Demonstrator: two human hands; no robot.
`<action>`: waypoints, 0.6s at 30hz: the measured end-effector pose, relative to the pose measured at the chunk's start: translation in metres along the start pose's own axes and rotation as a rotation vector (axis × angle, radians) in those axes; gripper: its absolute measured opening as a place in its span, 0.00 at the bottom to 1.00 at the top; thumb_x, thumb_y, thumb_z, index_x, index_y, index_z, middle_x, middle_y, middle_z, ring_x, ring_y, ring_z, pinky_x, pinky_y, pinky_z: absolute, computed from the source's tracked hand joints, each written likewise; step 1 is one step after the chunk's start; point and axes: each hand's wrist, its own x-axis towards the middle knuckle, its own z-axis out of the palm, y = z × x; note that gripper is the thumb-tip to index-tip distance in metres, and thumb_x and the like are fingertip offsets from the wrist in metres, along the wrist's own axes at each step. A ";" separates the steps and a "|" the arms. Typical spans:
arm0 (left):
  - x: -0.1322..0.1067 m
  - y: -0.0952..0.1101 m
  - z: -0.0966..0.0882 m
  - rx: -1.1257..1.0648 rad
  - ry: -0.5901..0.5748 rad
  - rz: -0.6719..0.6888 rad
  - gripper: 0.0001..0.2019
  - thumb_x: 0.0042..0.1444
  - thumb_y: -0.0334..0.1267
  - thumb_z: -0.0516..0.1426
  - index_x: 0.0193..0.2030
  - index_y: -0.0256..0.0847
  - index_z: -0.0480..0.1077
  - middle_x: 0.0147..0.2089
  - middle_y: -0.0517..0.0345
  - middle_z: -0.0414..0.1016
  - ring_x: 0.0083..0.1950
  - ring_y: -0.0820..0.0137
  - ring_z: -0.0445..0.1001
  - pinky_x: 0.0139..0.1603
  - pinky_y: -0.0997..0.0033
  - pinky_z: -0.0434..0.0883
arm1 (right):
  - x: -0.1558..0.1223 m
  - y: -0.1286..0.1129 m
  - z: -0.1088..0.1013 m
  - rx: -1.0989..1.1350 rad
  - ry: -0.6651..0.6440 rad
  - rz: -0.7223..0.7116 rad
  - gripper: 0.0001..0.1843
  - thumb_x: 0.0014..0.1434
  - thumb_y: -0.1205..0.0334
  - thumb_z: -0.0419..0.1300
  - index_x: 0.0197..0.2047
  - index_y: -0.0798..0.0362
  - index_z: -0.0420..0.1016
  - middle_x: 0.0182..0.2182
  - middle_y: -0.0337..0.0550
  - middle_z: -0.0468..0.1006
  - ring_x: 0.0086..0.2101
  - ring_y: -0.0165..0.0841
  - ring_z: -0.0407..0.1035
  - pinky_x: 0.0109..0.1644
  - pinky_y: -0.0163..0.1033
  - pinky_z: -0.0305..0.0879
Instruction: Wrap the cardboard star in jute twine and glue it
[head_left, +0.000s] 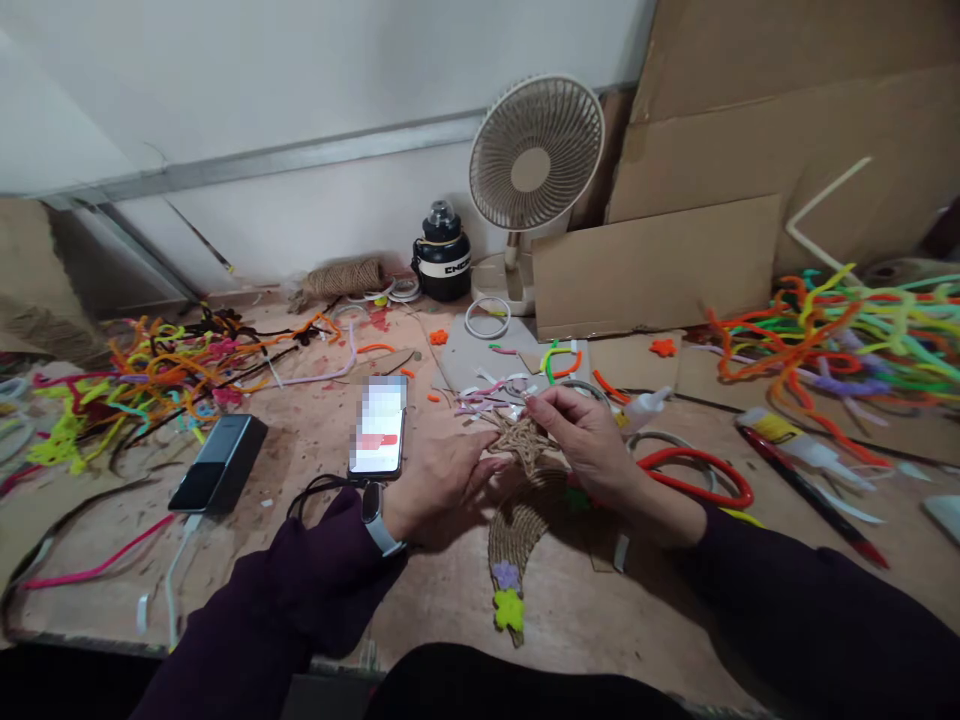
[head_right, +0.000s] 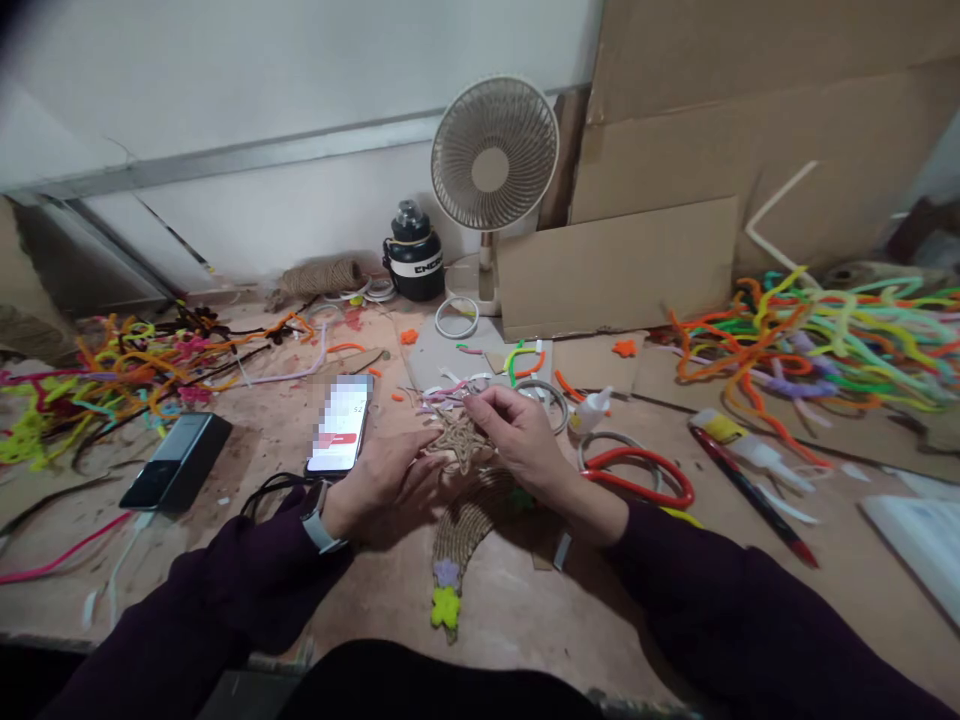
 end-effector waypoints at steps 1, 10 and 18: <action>-0.001 0.000 0.001 0.060 0.013 0.061 0.18 0.72 0.44 0.45 0.57 0.36 0.67 0.45 0.45 0.79 0.45 0.61 0.80 0.48 0.59 0.76 | 0.000 0.001 0.000 0.002 -0.004 0.003 0.26 0.55 0.36 0.64 0.28 0.52 0.71 0.23 0.35 0.65 0.25 0.28 0.56 0.29 0.36 0.54; -0.005 -0.009 0.007 -0.171 0.062 0.027 0.15 0.70 0.45 0.51 0.53 0.37 0.70 0.39 0.49 0.78 0.40 0.63 0.79 0.46 0.60 0.76 | -0.002 -0.002 0.006 0.031 0.019 -0.010 0.26 0.55 0.37 0.64 0.26 0.52 0.69 0.23 0.34 0.63 0.25 0.27 0.56 0.28 0.35 0.55; 0.004 0.028 0.013 -0.900 -0.160 -0.366 0.27 0.70 0.60 0.42 0.49 0.35 0.67 0.41 0.43 0.79 0.37 0.65 0.81 0.34 0.67 0.78 | -0.001 0.004 0.007 0.044 0.146 -0.026 0.25 0.56 0.35 0.62 0.29 0.51 0.70 0.23 0.35 0.65 0.26 0.28 0.58 0.28 0.34 0.57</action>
